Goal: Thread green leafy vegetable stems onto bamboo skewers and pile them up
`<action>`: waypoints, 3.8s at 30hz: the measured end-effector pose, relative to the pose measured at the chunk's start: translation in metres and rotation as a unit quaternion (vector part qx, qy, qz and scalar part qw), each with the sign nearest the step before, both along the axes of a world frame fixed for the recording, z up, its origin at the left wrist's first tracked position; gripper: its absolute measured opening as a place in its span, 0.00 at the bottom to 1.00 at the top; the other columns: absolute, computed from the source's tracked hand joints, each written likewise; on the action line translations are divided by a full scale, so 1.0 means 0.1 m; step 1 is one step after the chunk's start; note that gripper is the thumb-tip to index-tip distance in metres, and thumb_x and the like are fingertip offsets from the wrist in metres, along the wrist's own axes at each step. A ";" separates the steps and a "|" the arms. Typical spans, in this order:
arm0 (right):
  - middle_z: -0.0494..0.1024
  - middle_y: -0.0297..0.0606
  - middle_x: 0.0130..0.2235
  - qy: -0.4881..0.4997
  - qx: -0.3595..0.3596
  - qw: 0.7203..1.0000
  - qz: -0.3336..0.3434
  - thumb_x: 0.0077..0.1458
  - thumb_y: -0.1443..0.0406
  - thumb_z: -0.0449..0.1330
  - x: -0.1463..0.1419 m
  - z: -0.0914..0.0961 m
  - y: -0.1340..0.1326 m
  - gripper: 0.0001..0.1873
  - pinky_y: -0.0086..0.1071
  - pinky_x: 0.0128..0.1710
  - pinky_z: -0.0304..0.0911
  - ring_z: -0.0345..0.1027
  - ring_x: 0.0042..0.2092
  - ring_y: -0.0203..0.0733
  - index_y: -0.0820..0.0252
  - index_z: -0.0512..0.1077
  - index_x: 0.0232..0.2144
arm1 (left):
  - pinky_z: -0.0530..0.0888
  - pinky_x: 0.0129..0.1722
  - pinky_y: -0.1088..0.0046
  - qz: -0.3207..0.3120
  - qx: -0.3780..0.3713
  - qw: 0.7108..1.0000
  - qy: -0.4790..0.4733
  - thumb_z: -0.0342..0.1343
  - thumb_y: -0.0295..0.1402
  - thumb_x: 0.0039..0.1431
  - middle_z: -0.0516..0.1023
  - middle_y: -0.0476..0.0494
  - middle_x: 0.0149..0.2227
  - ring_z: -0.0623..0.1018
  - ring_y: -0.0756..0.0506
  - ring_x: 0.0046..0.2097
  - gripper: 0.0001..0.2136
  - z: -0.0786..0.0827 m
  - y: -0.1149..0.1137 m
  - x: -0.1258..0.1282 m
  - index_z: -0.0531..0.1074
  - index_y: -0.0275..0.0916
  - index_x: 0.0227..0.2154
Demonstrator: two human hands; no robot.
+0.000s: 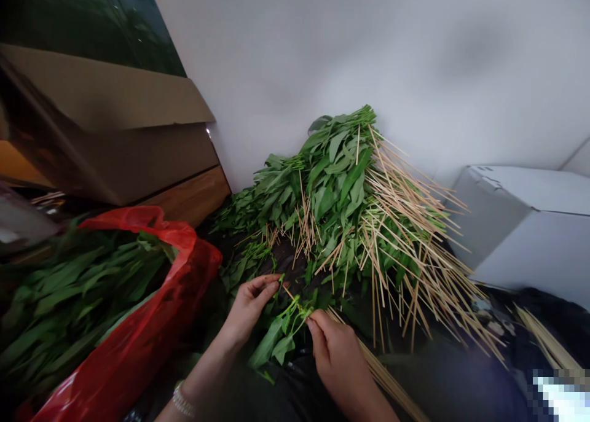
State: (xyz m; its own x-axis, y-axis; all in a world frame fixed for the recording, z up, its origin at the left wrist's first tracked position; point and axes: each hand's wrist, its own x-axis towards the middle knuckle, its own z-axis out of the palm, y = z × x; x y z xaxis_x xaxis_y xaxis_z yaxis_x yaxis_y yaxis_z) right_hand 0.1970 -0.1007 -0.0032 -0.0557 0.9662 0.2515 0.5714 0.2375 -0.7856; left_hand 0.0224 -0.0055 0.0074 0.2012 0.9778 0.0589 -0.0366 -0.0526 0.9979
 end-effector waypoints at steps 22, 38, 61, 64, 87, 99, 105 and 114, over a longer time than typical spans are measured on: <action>0.65 0.29 0.23 -0.003 -0.010 1.000 -0.004 0.64 0.59 0.43 0.00 -0.04 0.00 0.15 0.28 0.27 0.53 0.59 0.24 0.35 0.54 0.61 0.28 | 0.71 0.41 0.70 0.017 0.131 0.986 0.104 0.60 0.36 0.51 0.81 0.42 0.36 0.77 0.44 0.39 0.09 -0.03 0.07 -0.05 0.80 0.37 0.33; 0.64 0.30 0.23 -0.012 -0.003 1.000 -0.006 0.64 0.59 0.42 -0.01 -0.05 0.01 0.15 0.28 0.27 0.53 0.59 0.24 0.36 0.54 0.60 0.27 | 0.69 0.35 0.75 -0.061 0.081 0.992 0.072 0.60 0.37 0.51 0.77 0.46 0.31 0.74 0.49 0.33 0.10 0.01 0.02 -0.03 0.74 0.36 0.33; 0.68 0.31 0.25 -0.054 0.016 0.998 -0.011 0.64 0.62 0.43 0.00 -0.07 0.01 0.15 0.28 0.29 0.55 0.62 0.26 0.36 0.55 0.62 0.27 | 0.68 0.46 0.71 -0.074 0.140 0.970 0.186 0.49 0.35 0.61 0.79 0.42 0.39 0.75 0.44 0.43 0.12 -0.02 0.00 -0.02 0.76 0.37 0.38; 0.71 0.33 0.26 -0.073 0.032 0.997 -0.012 0.63 0.63 0.43 0.01 -0.08 0.02 0.15 0.28 0.32 0.57 0.66 0.28 0.36 0.55 0.63 0.27 | 0.67 0.45 0.71 -0.060 0.174 0.954 0.238 0.48 0.34 0.62 0.78 0.43 0.37 0.74 0.44 0.42 0.11 -0.05 -0.02 -0.02 0.76 0.38 0.37; 0.73 0.37 0.26 -0.115 0.031 0.992 -0.028 0.64 0.61 0.41 0.02 -0.14 0.03 0.18 0.29 0.30 0.56 0.69 0.30 0.39 0.55 0.67 0.30 | 0.68 0.42 0.70 -0.062 0.252 0.908 0.329 0.47 0.31 0.63 0.77 0.43 0.35 0.72 0.44 0.41 0.10 -0.04 -0.05 0.01 0.75 0.39 0.36; 0.69 0.32 0.24 -0.075 0.011 0.997 -0.030 0.63 0.62 0.43 0.01 -0.13 0.04 0.15 0.27 0.28 0.54 0.64 0.25 0.36 0.55 0.64 0.27 | 0.67 0.50 0.67 -0.049 0.203 0.952 0.222 0.55 0.31 0.57 0.77 0.42 0.45 0.74 0.44 0.47 0.16 0.00 -0.03 -0.04 0.70 0.41 0.49; 0.64 0.28 0.20 -0.026 -0.020 0.999 -0.010 0.63 0.60 0.44 -0.02 -0.08 0.03 0.16 0.27 0.27 0.53 0.59 0.23 0.35 0.54 0.61 0.24 | 0.70 0.41 0.72 -0.044 0.067 0.991 0.107 0.56 0.39 0.55 0.80 0.43 0.34 0.76 0.45 0.38 0.11 0.07 0.02 -0.07 0.77 0.36 0.31; 0.63 0.28 0.20 -0.021 -0.004 1.000 -0.001 0.63 0.60 0.44 -0.03 -0.11 0.02 0.16 0.28 0.26 0.50 0.57 0.22 0.35 0.54 0.60 0.24 | 0.68 0.37 0.74 -0.037 -0.029 0.998 0.041 0.65 0.42 0.44 0.78 0.47 0.28 0.73 0.48 0.32 0.12 0.02 0.02 -0.08 0.78 0.37 0.26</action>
